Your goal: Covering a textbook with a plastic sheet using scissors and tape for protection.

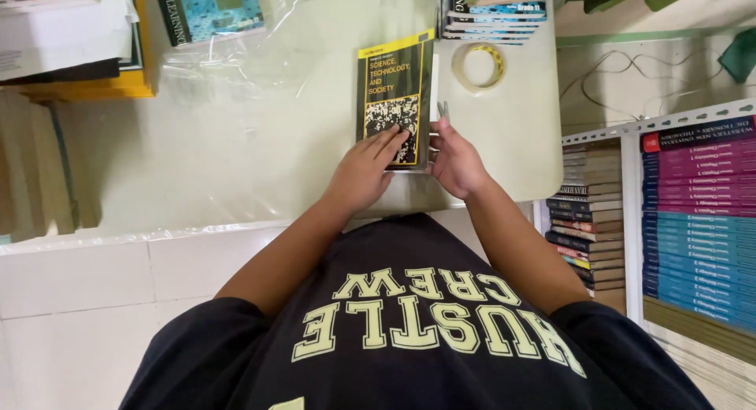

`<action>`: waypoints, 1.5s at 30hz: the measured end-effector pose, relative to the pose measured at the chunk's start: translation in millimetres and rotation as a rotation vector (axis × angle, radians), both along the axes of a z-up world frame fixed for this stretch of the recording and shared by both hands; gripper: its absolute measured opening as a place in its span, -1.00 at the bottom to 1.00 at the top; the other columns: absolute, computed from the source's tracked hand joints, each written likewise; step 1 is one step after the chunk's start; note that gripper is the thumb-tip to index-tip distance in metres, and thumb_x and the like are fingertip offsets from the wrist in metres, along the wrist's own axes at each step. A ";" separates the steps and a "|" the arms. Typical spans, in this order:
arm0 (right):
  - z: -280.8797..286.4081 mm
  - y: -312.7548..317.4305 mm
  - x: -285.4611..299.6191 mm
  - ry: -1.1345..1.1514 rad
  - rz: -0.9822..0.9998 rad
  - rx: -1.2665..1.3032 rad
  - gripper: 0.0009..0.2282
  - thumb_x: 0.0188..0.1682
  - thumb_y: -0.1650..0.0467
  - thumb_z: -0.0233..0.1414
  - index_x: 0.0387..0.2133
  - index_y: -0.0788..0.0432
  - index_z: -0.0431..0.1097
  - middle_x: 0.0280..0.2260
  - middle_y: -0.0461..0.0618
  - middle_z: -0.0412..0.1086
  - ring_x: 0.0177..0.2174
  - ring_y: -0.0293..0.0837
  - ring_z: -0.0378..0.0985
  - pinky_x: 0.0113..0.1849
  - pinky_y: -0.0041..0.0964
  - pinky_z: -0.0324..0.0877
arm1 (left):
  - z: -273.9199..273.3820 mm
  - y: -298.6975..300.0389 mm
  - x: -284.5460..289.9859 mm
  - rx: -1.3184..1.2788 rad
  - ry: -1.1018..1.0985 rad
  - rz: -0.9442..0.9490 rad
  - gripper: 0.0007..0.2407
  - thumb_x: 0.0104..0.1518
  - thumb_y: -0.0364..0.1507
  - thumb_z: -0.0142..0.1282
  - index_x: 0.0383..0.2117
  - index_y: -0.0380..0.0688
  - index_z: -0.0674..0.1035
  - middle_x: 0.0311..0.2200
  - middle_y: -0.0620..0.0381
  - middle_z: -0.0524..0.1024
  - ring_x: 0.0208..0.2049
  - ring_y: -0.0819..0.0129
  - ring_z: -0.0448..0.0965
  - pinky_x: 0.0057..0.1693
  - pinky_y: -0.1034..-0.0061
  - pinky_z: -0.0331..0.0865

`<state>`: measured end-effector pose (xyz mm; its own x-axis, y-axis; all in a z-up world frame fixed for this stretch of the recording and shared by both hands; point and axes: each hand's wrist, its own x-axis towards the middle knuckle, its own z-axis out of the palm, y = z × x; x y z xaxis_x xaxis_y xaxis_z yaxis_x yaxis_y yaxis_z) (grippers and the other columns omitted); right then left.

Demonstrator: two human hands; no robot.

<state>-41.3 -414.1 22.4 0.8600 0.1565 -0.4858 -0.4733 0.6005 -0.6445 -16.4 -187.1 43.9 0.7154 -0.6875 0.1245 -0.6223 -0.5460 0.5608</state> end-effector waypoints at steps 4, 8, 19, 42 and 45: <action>-20.0 -9.1 -2.5 -0.029 0.033 -0.110 -0.66 0.11 0.30 0.01 0.06 0.21 0.17 -0.01 0.05 0.39 -0.05 -0.05 0.50 -0.04 -0.03 0.46 | -34.4 0.5 0.8 0.062 -0.047 -0.027 -0.43 0.14 -0.46 0.17 0.35 -0.03 0.28 0.37 0.06 0.24 0.36 0.14 0.29 0.42 0.17 0.14; -53.3 -18.9 -4.0 -0.190 0.104 -0.699 -0.49 -0.05 0.52 0.14 0.19 0.30 0.17 -0.18 0.06 0.50 -0.20 -0.10 0.56 -0.16 -0.24 0.48 | -56.1 -3.8 -3.6 0.061 -0.025 -0.074 -0.49 0.21 -0.36 0.13 0.31 -0.09 0.29 0.37 0.01 0.20 0.39 0.11 0.14 0.39 0.10 0.05; -22.3 -11.1 1.4 -0.021 0.115 -0.763 -0.40 -0.11 0.53 0.17 0.23 0.15 0.12 -0.35 0.10 0.43 -0.43 -0.16 0.55 -0.49 -0.23 0.50 | -68.8 -6.9 -18.6 0.117 -0.147 0.059 -0.49 0.25 -0.30 0.08 0.36 0.01 0.27 0.41 0.10 0.14 0.44 0.16 0.06 0.44 0.05 -0.07; -20.5 -19.2 7.9 0.052 0.338 -0.747 -0.27 -0.07 0.53 0.15 0.31 0.06 -0.16 -0.35 0.16 0.47 -0.48 -0.07 0.56 -0.49 -0.22 0.49 | -72.3 -27.6 -14.1 0.238 -0.401 0.039 -0.46 0.21 -0.19 0.11 0.35 0.08 0.31 0.38 0.03 0.21 0.38 0.02 0.18 0.38 -0.04 0.07; -40.8 -26.5 5.5 -0.001 0.222 -0.631 -0.32 -0.04 0.54 0.14 0.32 0.10 -0.10 -0.18 0.20 0.45 -0.27 -0.09 0.60 -0.36 -0.18 0.57 | -56.3 -31.8 -11.4 0.267 -0.366 0.043 -0.48 0.19 -0.16 0.09 0.30 0.06 0.32 0.32 0.04 0.26 0.31 -0.02 0.27 0.26 -0.13 0.17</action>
